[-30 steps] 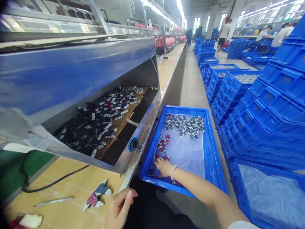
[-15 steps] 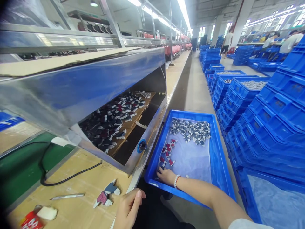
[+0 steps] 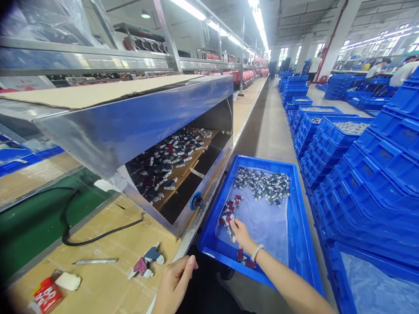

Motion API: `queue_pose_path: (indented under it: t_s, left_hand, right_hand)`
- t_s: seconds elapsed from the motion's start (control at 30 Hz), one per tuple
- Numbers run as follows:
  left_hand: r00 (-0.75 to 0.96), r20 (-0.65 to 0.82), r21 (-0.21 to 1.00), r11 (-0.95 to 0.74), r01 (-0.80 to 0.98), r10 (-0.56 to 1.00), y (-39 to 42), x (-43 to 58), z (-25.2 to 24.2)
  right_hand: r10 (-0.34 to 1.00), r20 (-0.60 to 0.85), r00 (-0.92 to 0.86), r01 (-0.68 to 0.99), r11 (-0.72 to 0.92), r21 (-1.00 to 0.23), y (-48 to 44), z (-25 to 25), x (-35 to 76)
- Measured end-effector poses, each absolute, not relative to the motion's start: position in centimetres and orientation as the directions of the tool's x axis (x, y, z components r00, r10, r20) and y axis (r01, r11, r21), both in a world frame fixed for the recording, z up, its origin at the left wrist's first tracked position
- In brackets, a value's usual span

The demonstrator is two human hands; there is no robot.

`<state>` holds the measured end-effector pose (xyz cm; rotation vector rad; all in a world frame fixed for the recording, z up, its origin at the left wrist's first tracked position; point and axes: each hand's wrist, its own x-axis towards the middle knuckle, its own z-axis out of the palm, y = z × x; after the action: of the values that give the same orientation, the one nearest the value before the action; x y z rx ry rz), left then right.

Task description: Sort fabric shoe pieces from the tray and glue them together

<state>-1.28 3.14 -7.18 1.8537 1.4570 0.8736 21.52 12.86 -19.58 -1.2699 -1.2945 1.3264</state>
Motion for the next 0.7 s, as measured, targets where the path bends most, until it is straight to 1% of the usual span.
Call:
queue_pose_path:
  t_s: [0.1,0.17,0.27,0.3,0.37,0.43,0.53,0.6,0.7]
  left_hand:
    - [0.138,0.129,0.805,-0.185,0.564,0.982,3.2,-0.8,-6.7]
    - [0.103,0.109,0.83,-0.148,0.538,0.989,3.1,0.0,-6.0]
    - [0.132,0.062,0.9,-0.112,0.421,0.989,2.4,1.6,-4.5]
    - [0.166,0.065,0.925,-0.122,0.36,0.984,2.1,2.0,-4.0]
    - [0.21,0.126,0.955,-0.176,0.239,0.97,1.5,2.6,-3.1]
    - [0.186,0.212,0.954,-0.245,0.173,0.959,0.9,2.7,-2.2]
    - [0.128,0.278,0.939,-0.297,0.172,0.952,0.2,2.2,-0.9]
    - [0.088,0.258,0.952,-0.268,0.148,0.962,-0.2,2.0,-0.3]
    - [-0.018,0.171,0.984,-0.17,0.045,0.985,-0.6,1.9,0.1]
  right_hand:
    - [0.983,-0.152,-0.102,-0.208,-0.171,-0.963,10.5,-14.7,21.1]
    - [0.975,-0.17,-0.144,-0.339,-0.21,-0.917,8.1,-11.2,20.5]
    - [0.964,-0.17,-0.205,-0.454,-0.248,-0.856,4.5,-7.0,19.0]
    - [0.963,-0.152,-0.221,-0.484,-0.243,-0.841,3.4,-6.0,18.6]
    - [0.97,-0.063,-0.234,-0.537,-0.183,-0.824,1.7,-4.7,17.9]
    - [0.976,0.041,-0.213,-0.536,-0.082,-0.84,0.6,-4.1,17.7]
    - [0.974,0.141,-0.175,-0.421,0.055,-0.905,-0.4,-3.7,18.2]
    - [0.967,0.193,-0.165,-0.358,0.124,-0.926,-0.5,-3.5,18.7]
    - [0.949,0.277,-0.15,-0.32,0.219,-0.922,-0.3,-3.1,18.9]
